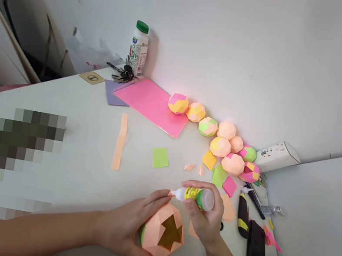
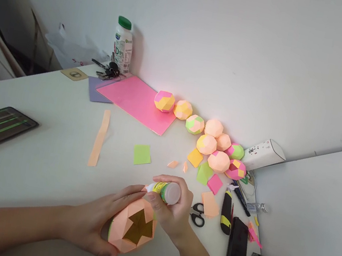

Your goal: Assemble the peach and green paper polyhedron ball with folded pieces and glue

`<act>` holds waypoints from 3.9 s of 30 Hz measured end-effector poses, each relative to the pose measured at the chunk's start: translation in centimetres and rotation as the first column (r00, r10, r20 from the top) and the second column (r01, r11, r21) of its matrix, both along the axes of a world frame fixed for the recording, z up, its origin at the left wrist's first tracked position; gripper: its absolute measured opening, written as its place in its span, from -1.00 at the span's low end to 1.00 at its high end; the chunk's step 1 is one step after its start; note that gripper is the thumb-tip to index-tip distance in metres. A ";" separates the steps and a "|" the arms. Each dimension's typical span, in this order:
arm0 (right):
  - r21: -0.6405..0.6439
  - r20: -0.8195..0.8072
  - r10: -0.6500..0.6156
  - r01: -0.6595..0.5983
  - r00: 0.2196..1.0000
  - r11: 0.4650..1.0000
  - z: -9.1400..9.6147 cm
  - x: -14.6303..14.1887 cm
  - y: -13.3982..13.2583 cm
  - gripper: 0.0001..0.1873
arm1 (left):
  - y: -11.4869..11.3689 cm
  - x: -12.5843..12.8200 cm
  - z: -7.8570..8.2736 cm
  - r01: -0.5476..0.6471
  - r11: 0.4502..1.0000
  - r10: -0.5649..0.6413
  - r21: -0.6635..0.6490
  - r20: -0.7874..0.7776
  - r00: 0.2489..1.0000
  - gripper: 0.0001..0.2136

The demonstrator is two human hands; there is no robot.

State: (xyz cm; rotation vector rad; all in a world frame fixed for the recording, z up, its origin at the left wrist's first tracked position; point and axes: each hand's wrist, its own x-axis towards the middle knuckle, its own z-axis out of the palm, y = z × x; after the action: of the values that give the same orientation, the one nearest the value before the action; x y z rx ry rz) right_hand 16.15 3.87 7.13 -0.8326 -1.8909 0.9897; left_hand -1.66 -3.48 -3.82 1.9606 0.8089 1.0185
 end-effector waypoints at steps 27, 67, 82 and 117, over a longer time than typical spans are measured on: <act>-0.117 -0.054 -0.041 0.034 0.998 0.992 -0.2 0.1 0.3 -0.83 | 0.0 0.0 0.0 0.007 1.000 -0.007 0.003 -0.023 1.000 0.08; -0.070 -0.066 0.009 -0.014 0.998 0.997 -0.1 0.0 0.2 -0.86 | 0.1 0.0 0.6 0.020 1.000 -0.021 0.015 0.014 1.000 0.06; -0.061 -0.032 0.025 -0.027 0.999 0.998 0.5 0.0 0.4 -0.85 | -0.1 -0.1 0.2 0.010 1.000 -0.010 0.020 -0.010 1.000 0.12; 0.559 0.754 -0.395 -0.198 0.524 0.805 -7.2 6.4 1.9 -0.53 | -0.5 -0.3 2.2 -0.018 0.999 0.008 0.051 0.194 0.981 0.00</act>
State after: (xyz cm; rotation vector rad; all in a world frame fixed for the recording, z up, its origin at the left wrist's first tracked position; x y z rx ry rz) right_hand 22.56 5.75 -0.12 -1.1249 -2.7066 -0.2774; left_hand -1.99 -3.94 -1.57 1.8665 0.6930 1.2288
